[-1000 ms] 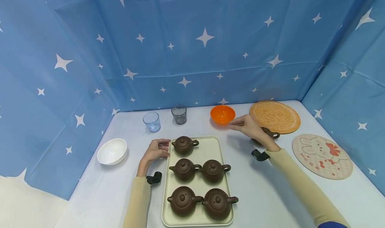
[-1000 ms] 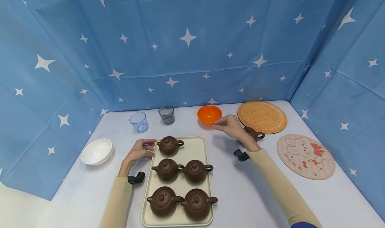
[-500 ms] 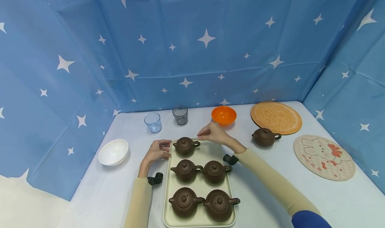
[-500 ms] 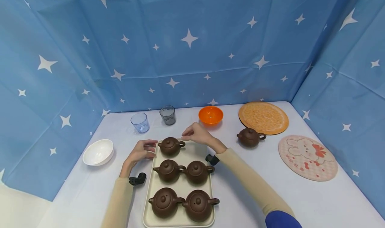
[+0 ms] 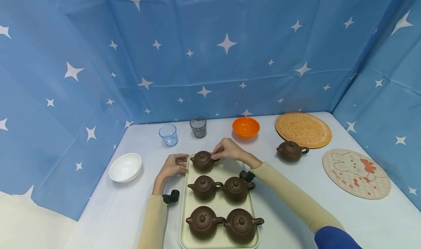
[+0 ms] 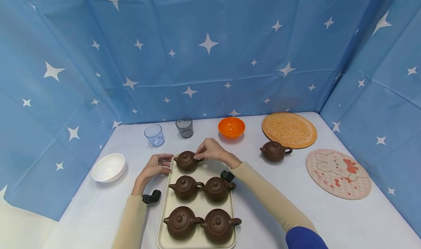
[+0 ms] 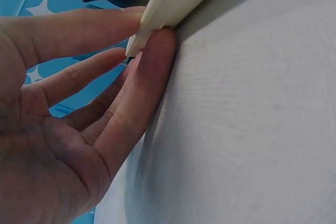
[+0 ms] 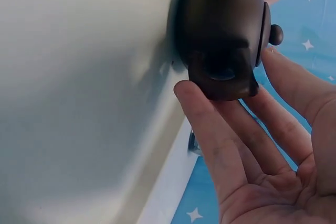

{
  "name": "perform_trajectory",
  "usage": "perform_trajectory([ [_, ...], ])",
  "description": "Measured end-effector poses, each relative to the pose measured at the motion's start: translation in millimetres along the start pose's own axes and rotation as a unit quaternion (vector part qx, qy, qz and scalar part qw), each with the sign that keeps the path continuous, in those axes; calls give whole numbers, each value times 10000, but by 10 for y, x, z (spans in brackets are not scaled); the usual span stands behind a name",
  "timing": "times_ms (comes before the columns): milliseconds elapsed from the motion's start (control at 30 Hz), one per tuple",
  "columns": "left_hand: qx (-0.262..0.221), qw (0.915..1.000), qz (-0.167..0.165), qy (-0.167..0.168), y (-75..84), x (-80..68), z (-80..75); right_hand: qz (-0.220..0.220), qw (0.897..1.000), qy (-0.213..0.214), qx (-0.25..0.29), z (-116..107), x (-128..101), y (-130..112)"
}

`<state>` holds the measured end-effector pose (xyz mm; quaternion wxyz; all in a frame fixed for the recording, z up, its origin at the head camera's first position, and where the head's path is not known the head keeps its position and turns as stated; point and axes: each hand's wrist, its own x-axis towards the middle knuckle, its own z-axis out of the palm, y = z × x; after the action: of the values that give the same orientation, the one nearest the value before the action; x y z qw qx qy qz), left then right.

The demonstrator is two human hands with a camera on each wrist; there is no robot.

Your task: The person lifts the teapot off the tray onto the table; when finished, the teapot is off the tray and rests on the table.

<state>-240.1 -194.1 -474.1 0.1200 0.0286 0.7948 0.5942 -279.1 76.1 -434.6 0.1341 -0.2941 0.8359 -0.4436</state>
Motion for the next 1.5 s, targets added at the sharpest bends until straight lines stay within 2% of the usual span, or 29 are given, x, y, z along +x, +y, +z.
perform_trajectory([
  [133,43,10000,45,9,-5,-1,6,156,9999,-11,-23,18,11,29],
  [400,6,9999,119,-73,12,-19,1,82,9998,-31,-156,24,21,36],
  [633,30,9999,127,-63,16,-17,5,236,9990,26,-381,25,43,31],
  [1067,-50,10000,46,10,-18,-10,2,-40,9989,86,-456,19,44,46],
  [1267,-64,10000,46,4,-19,-9,9,3,9999,-114,-20,-75,7,32],
  [1400,-125,9999,49,-58,-7,-16,1,30,9987,-328,393,-225,-43,-1],
  [1500,-210,9997,28,-156,67,-58,3,132,9975,-314,617,-360,-114,7],
])
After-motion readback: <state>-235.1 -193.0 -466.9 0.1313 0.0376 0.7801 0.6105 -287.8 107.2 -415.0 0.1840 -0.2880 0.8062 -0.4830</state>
